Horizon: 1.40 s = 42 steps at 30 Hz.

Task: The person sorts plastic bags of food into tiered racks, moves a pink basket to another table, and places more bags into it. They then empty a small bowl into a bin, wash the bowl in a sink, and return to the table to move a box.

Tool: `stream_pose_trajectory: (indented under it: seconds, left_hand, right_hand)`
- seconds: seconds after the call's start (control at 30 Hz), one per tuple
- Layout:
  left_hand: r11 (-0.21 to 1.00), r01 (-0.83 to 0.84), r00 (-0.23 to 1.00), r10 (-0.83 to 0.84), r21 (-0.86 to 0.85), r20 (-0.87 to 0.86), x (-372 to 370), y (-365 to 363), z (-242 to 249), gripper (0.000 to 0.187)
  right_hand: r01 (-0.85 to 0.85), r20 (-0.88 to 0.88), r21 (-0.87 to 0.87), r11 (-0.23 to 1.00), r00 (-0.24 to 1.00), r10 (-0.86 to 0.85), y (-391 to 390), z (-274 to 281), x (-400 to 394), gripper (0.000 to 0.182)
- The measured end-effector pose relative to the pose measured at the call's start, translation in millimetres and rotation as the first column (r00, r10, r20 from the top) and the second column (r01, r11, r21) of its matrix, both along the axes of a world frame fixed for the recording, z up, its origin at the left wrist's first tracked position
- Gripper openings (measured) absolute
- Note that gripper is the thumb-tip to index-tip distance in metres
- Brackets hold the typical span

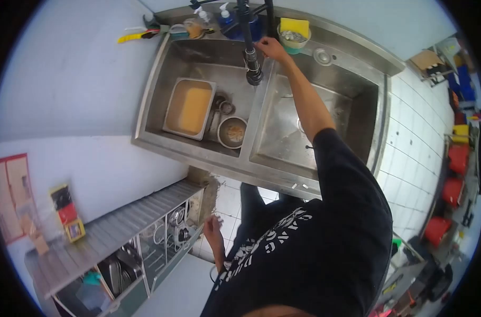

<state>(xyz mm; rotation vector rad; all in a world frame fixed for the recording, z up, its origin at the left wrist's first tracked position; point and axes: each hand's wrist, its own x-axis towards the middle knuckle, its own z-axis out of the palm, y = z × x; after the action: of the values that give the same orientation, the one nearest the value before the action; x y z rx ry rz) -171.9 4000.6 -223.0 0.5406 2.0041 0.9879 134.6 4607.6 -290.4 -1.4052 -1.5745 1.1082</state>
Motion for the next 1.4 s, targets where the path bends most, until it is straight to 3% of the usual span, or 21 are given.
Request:
stream_pose_trajectory:
  seconds: [0.07,0.17,0.23,0.27,0.33,0.4,0.43,0.5,0.63,0.77,0.83,0.9,0.93,0.97,1.03,1.07,1.17,1.23,1.3,1.37,1.4]
  left_hand:
    - [0.991,0.076,0.993,-0.085,0.109,0.087,-17.8,54.3,-9.1,0.026]
    - [0.926,0.301,0.927,-0.340,0.230,0.157,-28.1,177.6,-43.2,0.025]
    - [0.832,0.435,0.801,-0.532,0.345,0.274,-5.6,264.7,-17.8,0.029]
    - [0.722,0.593,0.740,-0.663,0.357,0.111,2.8,307.2,-22.5,0.028]
    - [0.594,0.713,0.653,-0.756,0.371,-0.046,34.7,384.6,-26.8,0.027]
    - [0.393,0.807,0.520,-0.827,0.440,-0.215,69.4,445.1,-43.1,0.030]
    - [0.388,0.812,0.440,-0.898,0.436,-0.020,84.7,467.9,-39.3,0.035]
    - [0.360,0.820,0.317,-0.933,0.445,0.172,105.2,495.9,-46.8,0.040]
    - [0.125,0.594,0.242,-0.970,0.795,-0.028,97.9,504.8,-55.6,0.064]
    - [0.372,0.576,0.450,-0.887,0.728,0.097,93.3,488.6,-107.3,0.057]
    - [0.282,0.703,0.370,-0.929,0.653,0.003,65.6,474.0,-101.1,0.034]
    - [0.199,0.955,0.253,-0.934,0.222,-0.251,35.9,473.0,-104.5,0.024]
    - [0.247,0.968,0.249,-0.901,0.054,-0.355,18.5,470.0,-113.1,0.024]
    - [0.446,0.891,0.429,-0.764,0.087,-0.483,-4.5,455.9,-133.8,0.028]
    - [0.515,0.779,0.375,-0.840,-0.359,-0.392,-41.7,444.1,-117.1,0.028]
    - [0.512,0.783,0.371,-0.840,-0.353,-0.395,-51.2,439.3,-115.1,0.028]
    - [0.490,0.871,0.456,-0.795,0.019,-0.401,-51.3,444.0,-97.0,0.040]
    - [0.559,0.720,0.653,-0.746,0.411,-0.131,-20.3,456.9,-27.2,0.048]
    - [0.429,0.735,0.593,-0.782,0.525,-0.192,1.9,466.7,23.8,0.050]
    - [0.285,0.736,0.532,-0.804,0.614,-0.265,23.7,467.8,38.1,0.053]
    - [0.228,0.765,0.498,-0.803,0.602,-0.328,36.1,468.1,39.1,0.052]
  right_hand:
    - [0.083,-0.117,-0.066,0.994,0.989,-0.091,-16.6,-5.7,18.0,0.032]
    - [0.186,0.016,0.105,0.977,0.982,-0.189,-40.7,-13.1,46.3,0.035]
    - [0.250,-0.298,0.064,0.966,0.929,-0.221,-110.8,73.3,22.0,0.040]
    - [0.250,-0.289,0.046,0.967,0.930,-0.227,-132.9,101.5,2.4,0.040]
    - [0.176,-0.720,-0.011,0.984,0.682,-0.130,-161.8,134.5,-35.9,0.040]
    - [0.247,-0.508,0.034,0.969,0.839,-0.196,-154.9,142.0,-66.7,0.037]
    - [0.276,-0.258,0.105,0.955,0.935,-0.242,-154.5,142.0,-78.4,0.033]
    - [0.309,-0.263,0.052,0.950,0.922,-0.286,-149.3,145.1,-93.4,0.029]
    - [0.381,-0.295,-0.071,0.922,0.875,-0.384,-150.9,151.9,-120.3,0.028]
    - [0.418,-0.322,-0.160,0.894,0.834,-0.447,-148.2,126.5,-143.6,0.032]
    - [0.493,-0.264,-0.166,0.854,0.812,-0.520,-150.3,130.3,-152.6,0.031]
    - [0.466,-0.310,-0.136,0.874,0.818,-0.485,-147.9,124.5,-153.8,0.029]
    - [0.467,-0.311,-0.131,0.875,0.818,-0.483,-145.7,127.7,-152.0,0.029]
    - [0.446,-0.301,-0.128,0.886,0.833,-0.463,-145.4,132.6,-148.5,0.028]
    - [0.436,-0.293,-0.095,0.895,0.847,-0.443,-135.9,141.7,-139.5,0.028]
    - [0.393,-0.276,-0.087,0.915,0.873,-0.401,-137.2,143.7,-138.5,0.026]
    - [0.350,-0.227,0.061,0.935,0.917,-0.329,-151.3,125.0,-137.4,0.037]
    - [0.338,-0.191,0.200,0.920,0.934,-0.302,-156.4,104.2,-126.3,0.045]
    - [0.058,-0.797,0.027,0.998,0.604,-0.013,-163.3,93.7,-102.6,0.055]
    - [0.013,-0.892,-0.109,0.994,0.441,-0.104,-147.1,80.7,-70.5,0.053]
    - [0.229,-0.651,-0.259,0.938,0.676,-0.345,-137.4,90.8,-65.3,0.050]
